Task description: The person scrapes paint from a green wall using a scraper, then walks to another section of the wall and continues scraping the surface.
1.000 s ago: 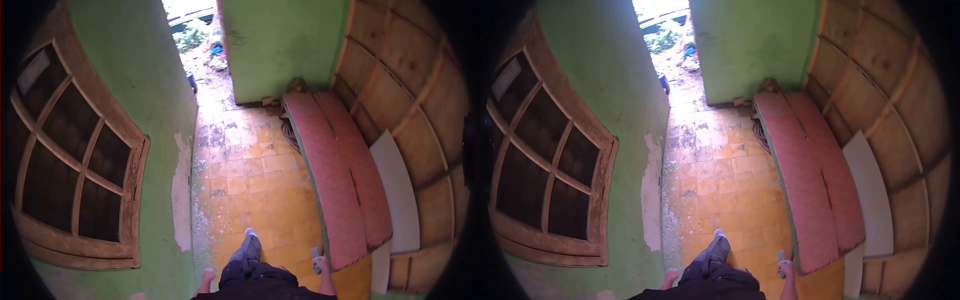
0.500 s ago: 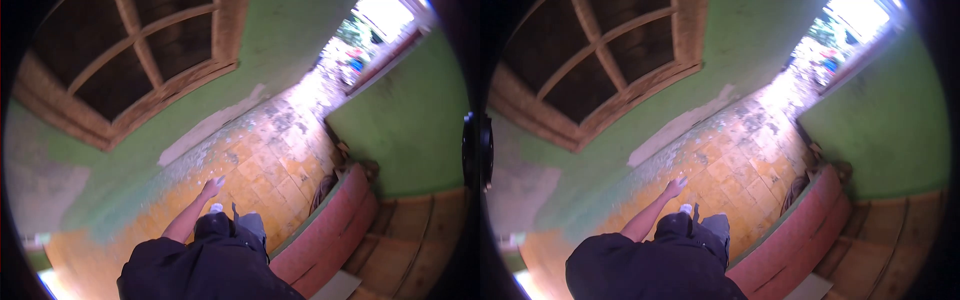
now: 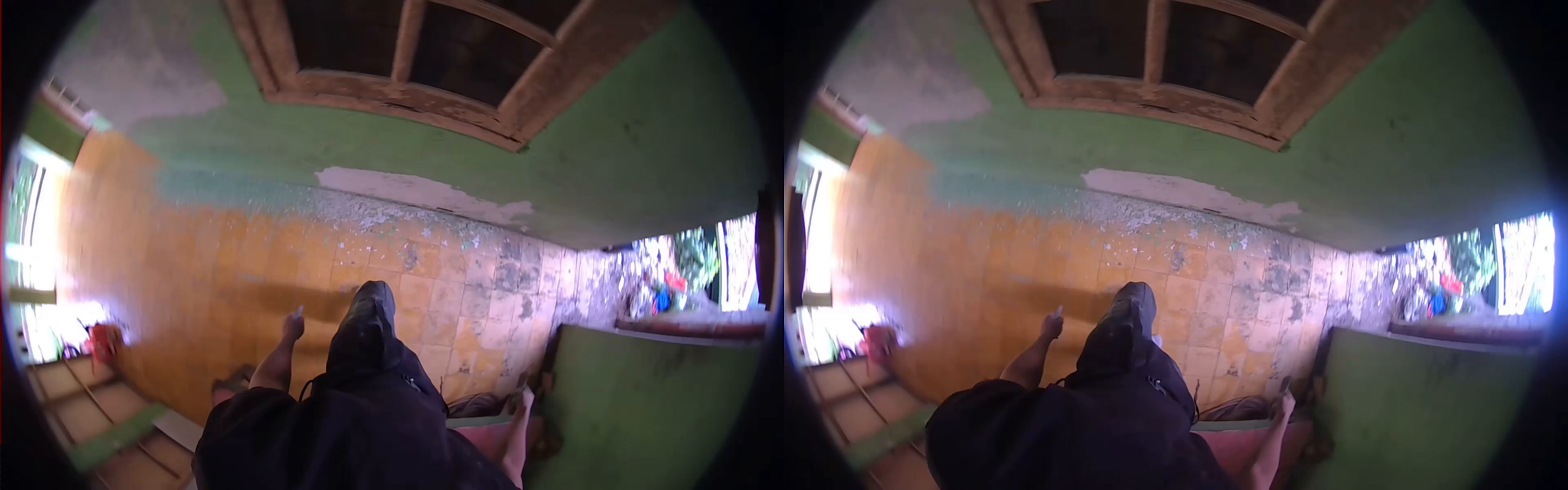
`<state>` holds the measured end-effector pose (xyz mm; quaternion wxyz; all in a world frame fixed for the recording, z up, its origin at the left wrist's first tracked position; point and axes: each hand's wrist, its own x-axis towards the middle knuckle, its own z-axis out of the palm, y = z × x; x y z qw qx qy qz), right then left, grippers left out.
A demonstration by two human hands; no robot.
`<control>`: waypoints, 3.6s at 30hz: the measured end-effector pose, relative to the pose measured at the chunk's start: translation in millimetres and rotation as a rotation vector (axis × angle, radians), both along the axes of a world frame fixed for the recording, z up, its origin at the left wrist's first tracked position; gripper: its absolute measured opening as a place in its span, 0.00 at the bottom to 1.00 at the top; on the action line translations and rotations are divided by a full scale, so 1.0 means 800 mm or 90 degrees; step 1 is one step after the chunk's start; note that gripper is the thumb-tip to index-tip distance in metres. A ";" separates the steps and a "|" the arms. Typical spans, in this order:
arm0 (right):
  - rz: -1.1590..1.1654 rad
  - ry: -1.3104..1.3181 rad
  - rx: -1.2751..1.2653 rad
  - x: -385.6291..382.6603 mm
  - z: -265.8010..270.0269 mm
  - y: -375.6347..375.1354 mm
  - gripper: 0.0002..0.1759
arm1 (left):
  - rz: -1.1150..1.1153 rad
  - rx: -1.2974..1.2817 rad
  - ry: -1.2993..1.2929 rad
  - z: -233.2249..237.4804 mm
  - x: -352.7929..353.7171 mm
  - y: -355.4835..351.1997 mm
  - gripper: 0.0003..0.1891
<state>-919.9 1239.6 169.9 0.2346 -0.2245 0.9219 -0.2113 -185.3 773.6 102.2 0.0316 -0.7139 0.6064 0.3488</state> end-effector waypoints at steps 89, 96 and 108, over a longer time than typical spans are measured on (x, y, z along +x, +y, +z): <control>0.936 -0.193 0.601 0.090 -0.197 -1.174 0.30 | 0.761 -0.289 0.679 -0.303 -0.579 -0.569 0.34; 0.927 -0.180 0.623 0.070 -0.210 -1.168 0.30 | 0.729 -0.366 0.638 -0.314 -0.544 -0.581 0.36; 0.906 -0.173 0.644 0.071 -0.203 -1.157 0.29 | 0.698 -0.369 0.606 -0.315 -0.521 -0.590 0.35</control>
